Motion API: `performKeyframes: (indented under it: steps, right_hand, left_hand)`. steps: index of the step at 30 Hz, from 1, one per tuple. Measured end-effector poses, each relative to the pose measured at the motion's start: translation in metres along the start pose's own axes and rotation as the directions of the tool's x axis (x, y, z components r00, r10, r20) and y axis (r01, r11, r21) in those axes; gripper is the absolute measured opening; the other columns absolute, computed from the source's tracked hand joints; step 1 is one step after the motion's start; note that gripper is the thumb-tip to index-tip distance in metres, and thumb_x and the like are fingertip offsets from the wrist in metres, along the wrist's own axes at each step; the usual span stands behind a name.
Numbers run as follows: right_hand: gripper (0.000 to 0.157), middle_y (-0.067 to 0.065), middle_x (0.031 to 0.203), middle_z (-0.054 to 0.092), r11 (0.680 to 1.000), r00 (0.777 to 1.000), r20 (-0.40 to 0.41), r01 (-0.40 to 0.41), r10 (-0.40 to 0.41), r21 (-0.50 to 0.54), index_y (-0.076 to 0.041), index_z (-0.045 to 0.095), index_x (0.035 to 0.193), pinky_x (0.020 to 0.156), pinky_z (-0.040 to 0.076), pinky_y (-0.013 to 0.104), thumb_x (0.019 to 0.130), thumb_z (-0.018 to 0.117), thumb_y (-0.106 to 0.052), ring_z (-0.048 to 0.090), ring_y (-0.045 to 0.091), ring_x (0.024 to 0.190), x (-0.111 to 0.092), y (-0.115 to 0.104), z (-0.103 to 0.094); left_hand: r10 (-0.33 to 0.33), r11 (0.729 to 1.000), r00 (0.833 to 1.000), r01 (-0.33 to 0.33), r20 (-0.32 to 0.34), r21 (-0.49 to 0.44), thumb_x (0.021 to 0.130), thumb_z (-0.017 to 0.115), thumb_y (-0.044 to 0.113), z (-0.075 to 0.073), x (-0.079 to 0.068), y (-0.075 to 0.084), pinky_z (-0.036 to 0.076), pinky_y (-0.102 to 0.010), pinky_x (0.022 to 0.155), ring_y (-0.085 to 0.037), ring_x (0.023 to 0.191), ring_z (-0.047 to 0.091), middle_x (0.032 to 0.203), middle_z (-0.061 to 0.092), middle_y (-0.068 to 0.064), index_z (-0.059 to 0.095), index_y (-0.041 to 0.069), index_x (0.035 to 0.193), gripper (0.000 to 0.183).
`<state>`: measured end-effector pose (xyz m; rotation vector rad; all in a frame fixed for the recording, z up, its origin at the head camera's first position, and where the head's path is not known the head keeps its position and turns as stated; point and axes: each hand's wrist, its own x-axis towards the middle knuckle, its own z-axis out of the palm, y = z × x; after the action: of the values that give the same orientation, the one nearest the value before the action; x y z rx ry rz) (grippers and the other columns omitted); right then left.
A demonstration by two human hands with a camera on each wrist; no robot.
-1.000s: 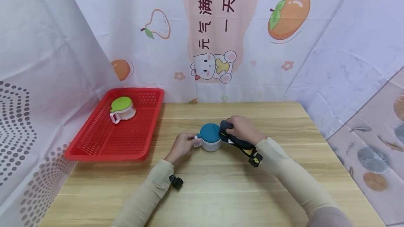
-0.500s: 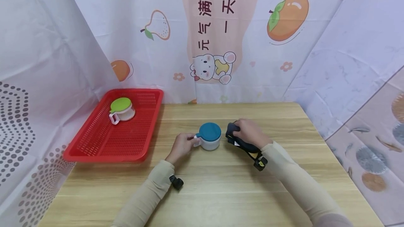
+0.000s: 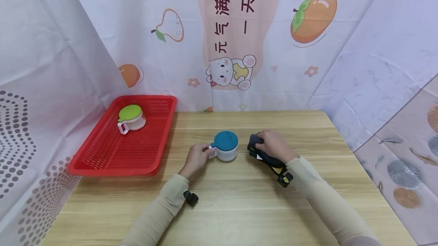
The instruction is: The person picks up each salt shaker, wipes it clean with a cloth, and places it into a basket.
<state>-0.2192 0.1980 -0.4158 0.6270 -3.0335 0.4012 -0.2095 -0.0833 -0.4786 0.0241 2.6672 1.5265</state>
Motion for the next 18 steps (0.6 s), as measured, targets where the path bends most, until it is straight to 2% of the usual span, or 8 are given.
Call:
performKeyframes:
  steps: [10, 18]
  right_hand:
    - [0.031, 0.014, 0.099, 0.069, 1.000, 1.000, -0.018, 0.000, 0.001, 0.013, 0.000, 0.070, 0.113, 0.069, 0.051, 0.040, 0.089, 0.069, -0.021, 0.064, 0.026, 0.082, -0.005, 0.003, -0.002]
    - [0.033, 0.016, 0.102, 0.069, 1.000, 1.000, -0.023, 0.006, -0.006, -0.020, 0.002, 0.070, 0.112, 0.076, 0.053, 0.045, 0.089, 0.070, -0.022, 0.065, 0.031, 0.091, -0.013, 0.009, 0.004]
  left_hand:
    - [0.040, 0.999, 0.999, -0.040, -0.019, 0.025, 0.093, 0.066, 0.018, -0.004, -0.001, 0.001, 0.048, -0.026, 0.072, -0.015, 0.082, 0.055, 0.090, 0.069, -0.004, 0.075, 0.007, 0.095, 0.014]
    - [0.021, 1.000, 0.999, -0.020, -0.029, 0.014, 0.094, 0.065, 0.019, -0.010, -0.007, 0.006, 0.041, -0.025, 0.062, -0.016, 0.076, 0.050, 0.081, 0.063, -0.008, 0.071, 0.008, 0.086, 0.015]
